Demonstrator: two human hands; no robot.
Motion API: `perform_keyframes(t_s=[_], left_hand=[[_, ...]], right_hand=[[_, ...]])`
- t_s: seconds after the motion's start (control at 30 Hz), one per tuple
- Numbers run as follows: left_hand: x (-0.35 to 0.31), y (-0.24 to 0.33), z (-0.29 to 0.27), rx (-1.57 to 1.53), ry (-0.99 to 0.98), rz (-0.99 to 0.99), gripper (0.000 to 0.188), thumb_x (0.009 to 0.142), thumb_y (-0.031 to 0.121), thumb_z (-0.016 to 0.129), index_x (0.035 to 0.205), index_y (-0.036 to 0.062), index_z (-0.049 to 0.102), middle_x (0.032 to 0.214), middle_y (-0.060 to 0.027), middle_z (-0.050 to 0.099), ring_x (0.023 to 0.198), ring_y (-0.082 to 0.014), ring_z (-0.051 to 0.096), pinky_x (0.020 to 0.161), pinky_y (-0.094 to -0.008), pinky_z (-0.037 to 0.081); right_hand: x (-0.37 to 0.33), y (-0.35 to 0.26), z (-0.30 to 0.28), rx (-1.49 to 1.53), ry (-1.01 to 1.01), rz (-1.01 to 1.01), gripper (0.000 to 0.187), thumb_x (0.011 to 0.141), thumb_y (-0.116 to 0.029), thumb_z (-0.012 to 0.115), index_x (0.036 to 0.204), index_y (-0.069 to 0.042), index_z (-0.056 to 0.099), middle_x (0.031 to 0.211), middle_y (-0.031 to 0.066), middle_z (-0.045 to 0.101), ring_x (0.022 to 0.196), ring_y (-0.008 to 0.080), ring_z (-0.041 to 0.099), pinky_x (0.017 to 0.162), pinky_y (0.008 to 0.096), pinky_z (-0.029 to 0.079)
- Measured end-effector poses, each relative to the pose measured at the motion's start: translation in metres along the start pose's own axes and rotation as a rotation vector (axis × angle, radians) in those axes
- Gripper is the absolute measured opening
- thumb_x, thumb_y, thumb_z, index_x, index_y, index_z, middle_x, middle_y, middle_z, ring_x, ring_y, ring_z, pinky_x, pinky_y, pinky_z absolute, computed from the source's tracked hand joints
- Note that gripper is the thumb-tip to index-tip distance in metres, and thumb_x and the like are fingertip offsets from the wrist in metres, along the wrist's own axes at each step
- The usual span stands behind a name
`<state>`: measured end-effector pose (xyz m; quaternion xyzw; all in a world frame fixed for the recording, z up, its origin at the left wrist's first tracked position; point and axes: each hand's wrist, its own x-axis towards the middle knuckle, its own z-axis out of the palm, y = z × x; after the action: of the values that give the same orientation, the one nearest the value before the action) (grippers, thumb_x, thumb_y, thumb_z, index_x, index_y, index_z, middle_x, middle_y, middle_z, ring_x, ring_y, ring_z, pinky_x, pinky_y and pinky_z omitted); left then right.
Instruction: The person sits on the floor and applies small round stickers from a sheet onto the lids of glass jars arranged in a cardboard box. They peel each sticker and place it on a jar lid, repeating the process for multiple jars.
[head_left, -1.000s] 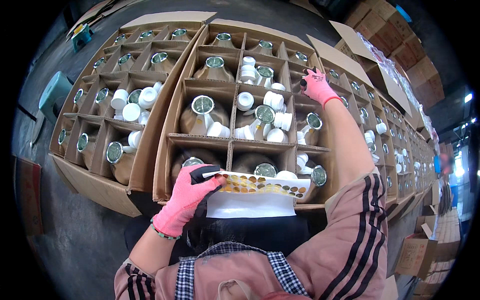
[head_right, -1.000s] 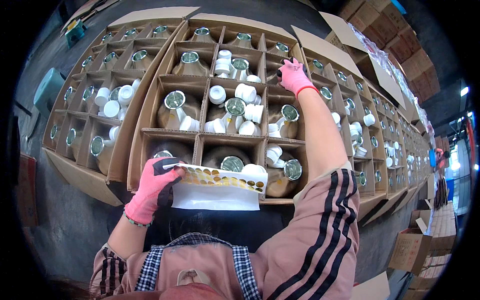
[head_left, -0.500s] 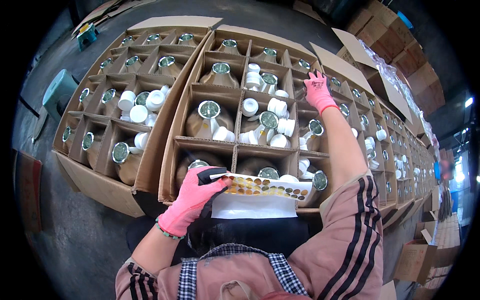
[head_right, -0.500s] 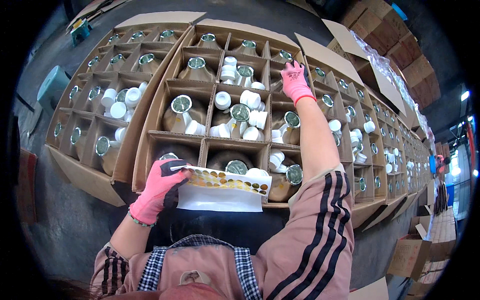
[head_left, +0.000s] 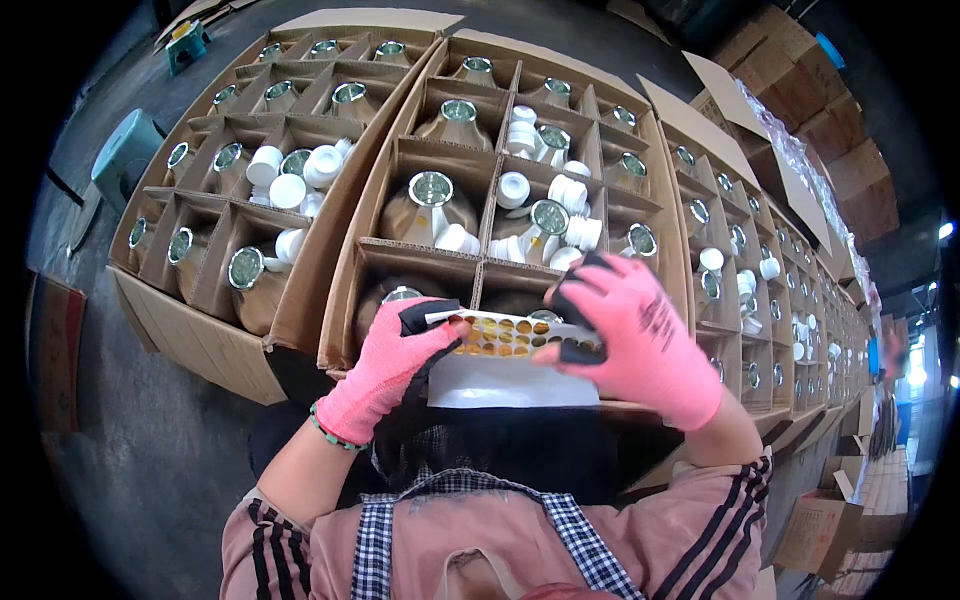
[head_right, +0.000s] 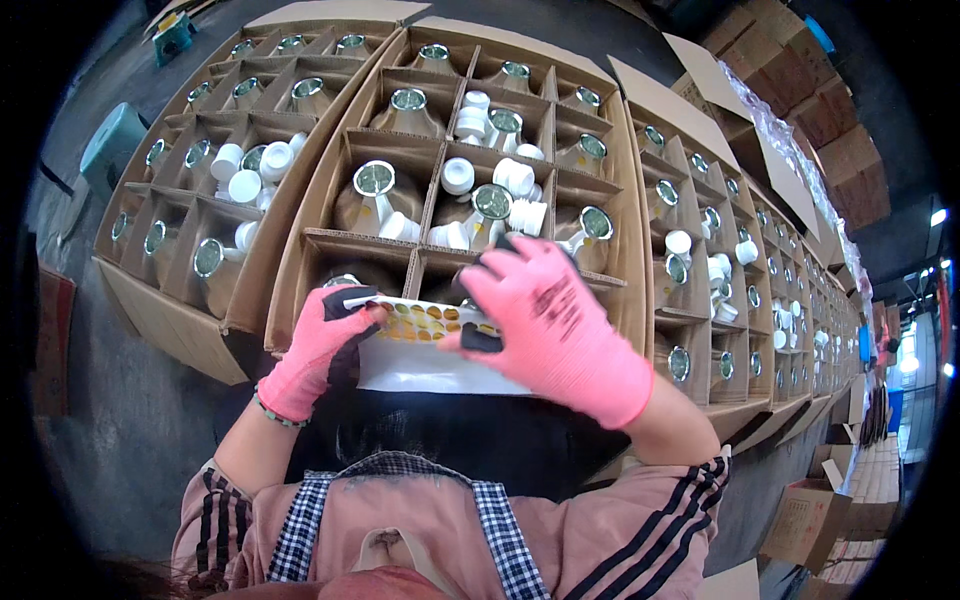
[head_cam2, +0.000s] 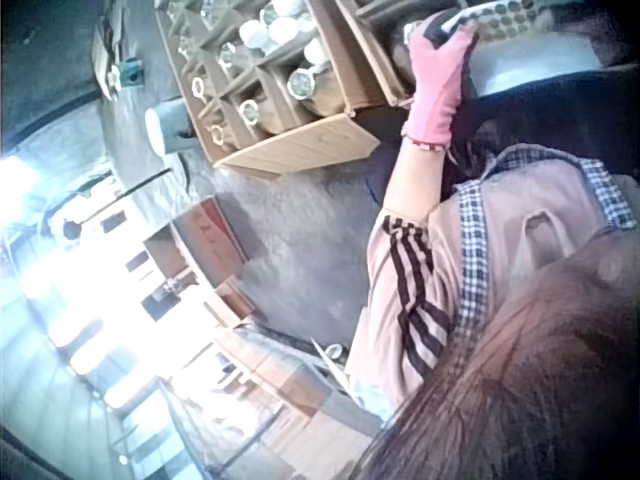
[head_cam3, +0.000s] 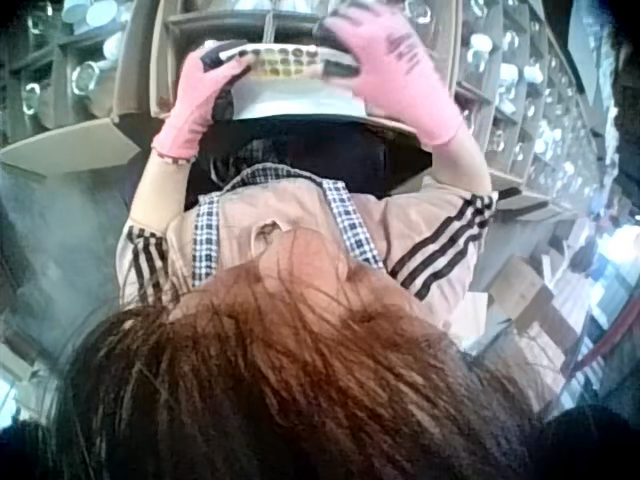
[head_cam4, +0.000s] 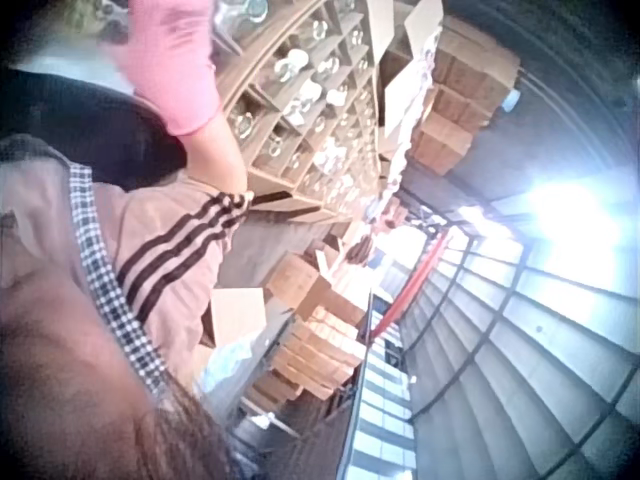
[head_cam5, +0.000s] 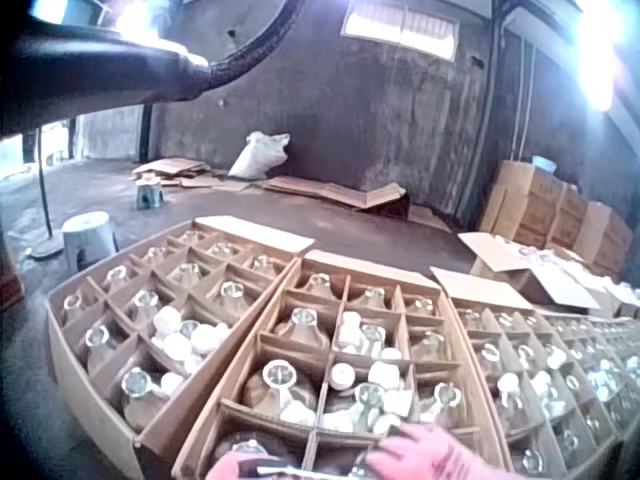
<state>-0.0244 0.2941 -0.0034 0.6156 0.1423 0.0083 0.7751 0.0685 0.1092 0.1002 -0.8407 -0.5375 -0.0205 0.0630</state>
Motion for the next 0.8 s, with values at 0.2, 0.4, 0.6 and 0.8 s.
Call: perform_keyframes(t_s=[0.2, 0.4, 0.6, 0.8], left_hand=[[-0.001, 0.001, 0.004, 0.049, 0.012, 0.016, 0.024, 0.072, 0.018, 0.066, 0.087, -0.0003, 0.061, 0.073, 0.0001, 0.057, 0.068, -0.0050, 0.050, 0.060, -0.0186, 0.041], [0.002, -0.003, 0.001, 0.025, -0.057, 0.076, 0.020, 0.072, 0.014, 0.065, 0.085, -0.0002, 0.061, 0.072, 0.0002, 0.057, 0.068, -0.0055, 0.050, 0.061, -0.0196, 0.040], [0.003, -0.002, 0.000, 0.073, -0.052, 0.083, 0.020, 0.072, 0.014, 0.065, 0.085, -0.0001, 0.061, 0.073, 0.0003, 0.057, 0.069, -0.0055, 0.050, 0.062, -0.0200, 0.041], [0.003, -0.005, 0.000, 0.010, -0.019, 0.043, 0.021, 0.073, 0.015, 0.065, 0.087, 0.0004, 0.062, 0.076, 0.0000, 0.058, 0.071, -0.0055, 0.050, 0.063, -0.0193, 0.041]], right_hand=[[0.000, 0.000, 0.023, 0.103, 0.043, 0.085, 0.016, 0.063, -0.012, 0.066, 0.068, -0.004, 0.052, 0.069, 0.0082, 0.053, 0.072, 0.0264, 0.051, 0.069, 0.0347, 0.039], [-0.001, 0.000, 0.015, 0.263, 0.030, 0.079, 0.012, 0.067, -0.012, 0.062, 0.071, -0.004, 0.053, 0.069, 0.0089, 0.053, 0.074, 0.0269, 0.050, 0.069, 0.0356, 0.039], [-0.001, 0.003, 0.013, 0.277, 0.017, 0.099, 0.013, 0.066, -0.009, 0.063, 0.072, -0.004, 0.053, 0.068, 0.0088, 0.052, 0.073, 0.0272, 0.050, 0.067, 0.0353, 0.038], [0.001, 0.002, 0.016, 0.286, 0.124, 0.053, 0.014, 0.065, -0.010, 0.064, 0.072, -0.004, 0.053, 0.068, 0.0084, 0.053, 0.072, 0.0271, 0.050, 0.067, 0.0357, 0.039]])
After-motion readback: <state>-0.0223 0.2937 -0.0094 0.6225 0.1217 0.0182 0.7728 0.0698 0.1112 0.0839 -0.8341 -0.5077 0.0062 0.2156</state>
